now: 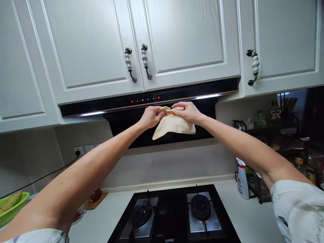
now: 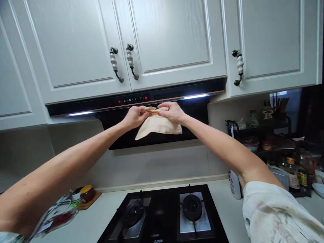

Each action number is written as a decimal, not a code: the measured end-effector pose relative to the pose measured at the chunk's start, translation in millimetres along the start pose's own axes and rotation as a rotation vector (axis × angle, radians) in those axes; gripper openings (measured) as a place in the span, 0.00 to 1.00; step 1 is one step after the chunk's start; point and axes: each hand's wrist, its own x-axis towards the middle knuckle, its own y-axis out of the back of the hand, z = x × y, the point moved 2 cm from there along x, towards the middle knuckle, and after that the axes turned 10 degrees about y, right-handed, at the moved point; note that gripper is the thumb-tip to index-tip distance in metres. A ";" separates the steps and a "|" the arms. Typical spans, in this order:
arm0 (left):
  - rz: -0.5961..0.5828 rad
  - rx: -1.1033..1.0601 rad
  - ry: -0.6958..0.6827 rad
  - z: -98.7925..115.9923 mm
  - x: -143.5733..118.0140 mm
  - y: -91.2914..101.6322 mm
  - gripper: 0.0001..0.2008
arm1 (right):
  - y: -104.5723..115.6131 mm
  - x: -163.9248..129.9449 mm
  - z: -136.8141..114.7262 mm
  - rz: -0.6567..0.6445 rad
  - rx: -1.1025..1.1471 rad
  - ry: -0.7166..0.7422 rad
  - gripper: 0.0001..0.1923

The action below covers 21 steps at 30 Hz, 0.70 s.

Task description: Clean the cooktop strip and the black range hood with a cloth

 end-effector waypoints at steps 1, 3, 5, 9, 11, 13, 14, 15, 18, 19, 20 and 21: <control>0.014 -0.061 0.056 -4.1 -1.9 5.8 0.11 | 8.6 -0.3 -2.7 -0.001 -0.040 0.014 0.16; 0.091 -0.185 0.174 -13.9 -7.6 17.2 0.10 | 23.0 -0.1 -7.5 -0.010 -0.204 0.046 0.13; 0.228 -0.309 0.327 -24.5 -14.2 27.9 0.10 | 30.6 0.8 -13.1 -0.013 -0.474 0.117 0.12; 0.435 -0.584 0.642 -38.3 -24.8 42.9 0.10 | 15.5 1.3 -25.3 -0.141 -1.100 0.336 0.24; 0.474 -0.698 0.745 -39.4 -27.8 47.0 0.10 | -1.9 2.3 -27.0 -0.239 -1.315 0.383 0.34; 0.493 -0.760 0.790 -37.3 -29.9 49.5 0.10 | -19.2 6.2 -25.7 -0.275 -1.433 0.401 0.40; 0.496 -0.778 0.791 -35.5 -30.5 50.2 0.10 | -26.6 9.3 -24.3 -0.272 -1.463 0.408 0.42; 0.496 -0.797 0.781 -33.6 -30.8 50.7 0.10 | -32.8 13.1 -22.6 -0.259 -1.481 0.413 0.43; 0.527 -0.874 0.735 -29.4 -29.8 52.3 0.08 | -43.9 26.2 -17.6 -0.223 -1.497 0.404 0.40; 0.554 -0.892 0.718 -29.5 -28.7 53.7 0.07 | -45.6 30.2 -16.7 -0.221 -1.502 0.395 0.38; 0.589 -0.897 0.700 -30.7 -27.3 55.9 0.07 | -46.6 33.8 -16.4 -0.227 -1.507 0.386 0.36; 0.639 -0.883 0.683 -33.3 -25.7 59.5 0.06 | -47.0 36.6 -16.8 -0.239 -1.515 0.379 0.35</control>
